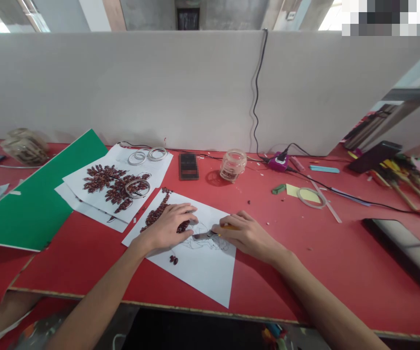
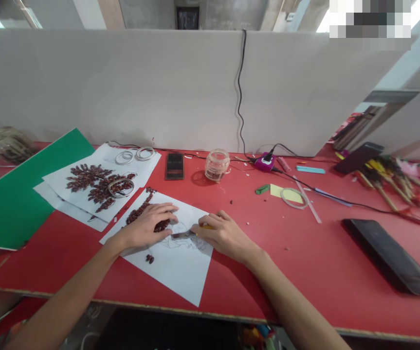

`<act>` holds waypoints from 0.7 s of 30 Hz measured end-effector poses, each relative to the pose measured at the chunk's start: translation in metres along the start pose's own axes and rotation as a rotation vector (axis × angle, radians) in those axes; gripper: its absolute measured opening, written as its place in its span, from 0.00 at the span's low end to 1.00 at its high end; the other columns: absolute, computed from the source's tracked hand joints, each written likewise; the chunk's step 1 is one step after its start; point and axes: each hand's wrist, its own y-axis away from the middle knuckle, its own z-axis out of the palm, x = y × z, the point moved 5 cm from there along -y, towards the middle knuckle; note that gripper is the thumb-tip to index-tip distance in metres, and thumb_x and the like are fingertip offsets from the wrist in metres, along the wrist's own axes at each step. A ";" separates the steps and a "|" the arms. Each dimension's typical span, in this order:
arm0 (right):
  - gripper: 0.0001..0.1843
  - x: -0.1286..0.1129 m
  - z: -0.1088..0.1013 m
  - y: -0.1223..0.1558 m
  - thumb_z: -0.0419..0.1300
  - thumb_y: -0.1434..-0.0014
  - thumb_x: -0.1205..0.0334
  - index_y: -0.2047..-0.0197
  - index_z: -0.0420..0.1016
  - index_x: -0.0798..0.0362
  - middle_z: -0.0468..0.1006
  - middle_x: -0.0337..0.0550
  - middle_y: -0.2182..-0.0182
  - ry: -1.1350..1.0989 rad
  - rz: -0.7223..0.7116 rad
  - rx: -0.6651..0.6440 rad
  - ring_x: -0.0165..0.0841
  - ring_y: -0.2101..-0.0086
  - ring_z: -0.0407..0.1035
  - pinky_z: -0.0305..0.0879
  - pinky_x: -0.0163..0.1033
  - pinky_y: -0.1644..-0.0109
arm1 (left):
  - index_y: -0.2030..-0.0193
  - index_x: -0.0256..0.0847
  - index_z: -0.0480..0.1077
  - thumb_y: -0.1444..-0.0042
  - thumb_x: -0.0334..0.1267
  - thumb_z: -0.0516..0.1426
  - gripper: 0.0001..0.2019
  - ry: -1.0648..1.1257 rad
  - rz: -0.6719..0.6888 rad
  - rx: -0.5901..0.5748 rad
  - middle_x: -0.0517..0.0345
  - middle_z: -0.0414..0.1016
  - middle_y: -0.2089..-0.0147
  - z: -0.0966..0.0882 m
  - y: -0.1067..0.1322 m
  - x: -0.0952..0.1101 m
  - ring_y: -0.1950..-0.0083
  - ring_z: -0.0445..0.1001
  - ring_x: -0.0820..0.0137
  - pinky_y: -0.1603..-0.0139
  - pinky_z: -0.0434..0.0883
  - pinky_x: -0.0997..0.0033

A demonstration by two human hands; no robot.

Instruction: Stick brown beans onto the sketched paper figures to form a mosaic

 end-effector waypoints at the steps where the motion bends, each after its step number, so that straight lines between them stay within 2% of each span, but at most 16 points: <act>1: 0.17 0.000 0.000 0.000 0.50 0.23 0.66 0.40 0.77 0.48 0.79 0.46 0.56 0.000 -0.001 0.000 0.32 0.61 0.73 0.58 0.41 0.54 | 0.44 0.49 0.74 0.32 0.41 0.58 0.12 0.014 0.000 -0.012 0.56 0.65 0.27 0.000 0.000 0.000 0.23 0.56 0.54 0.25 0.56 0.47; 8: 0.19 0.002 0.003 0.001 0.49 0.24 0.67 0.39 0.77 0.46 0.79 0.47 0.54 -0.036 0.042 -0.032 0.34 0.59 0.73 0.59 0.43 0.53 | 0.48 0.48 0.74 0.33 0.38 0.57 0.09 0.054 0.003 -0.015 0.54 0.67 0.28 -0.004 -0.002 0.004 0.25 0.59 0.55 0.25 0.54 0.45; 13: 0.18 0.003 0.001 0.000 0.50 0.23 0.63 0.41 0.78 0.46 0.80 0.47 0.55 -0.081 0.077 -0.030 0.34 0.60 0.74 0.60 0.43 0.53 | 0.48 0.48 0.74 0.34 0.37 0.57 0.09 0.063 0.000 -0.013 0.53 0.67 0.28 -0.004 -0.002 0.005 0.25 0.60 0.55 0.25 0.53 0.45; 21: 0.17 0.001 0.000 -0.001 0.50 0.23 0.63 0.40 0.77 0.48 0.79 0.47 0.55 -0.059 0.046 -0.013 0.34 0.60 0.73 0.58 0.42 0.54 | 0.48 0.48 0.74 0.33 0.38 0.57 0.09 0.054 0.001 -0.014 0.55 0.66 0.28 -0.004 -0.001 0.005 0.25 0.60 0.55 0.25 0.53 0.47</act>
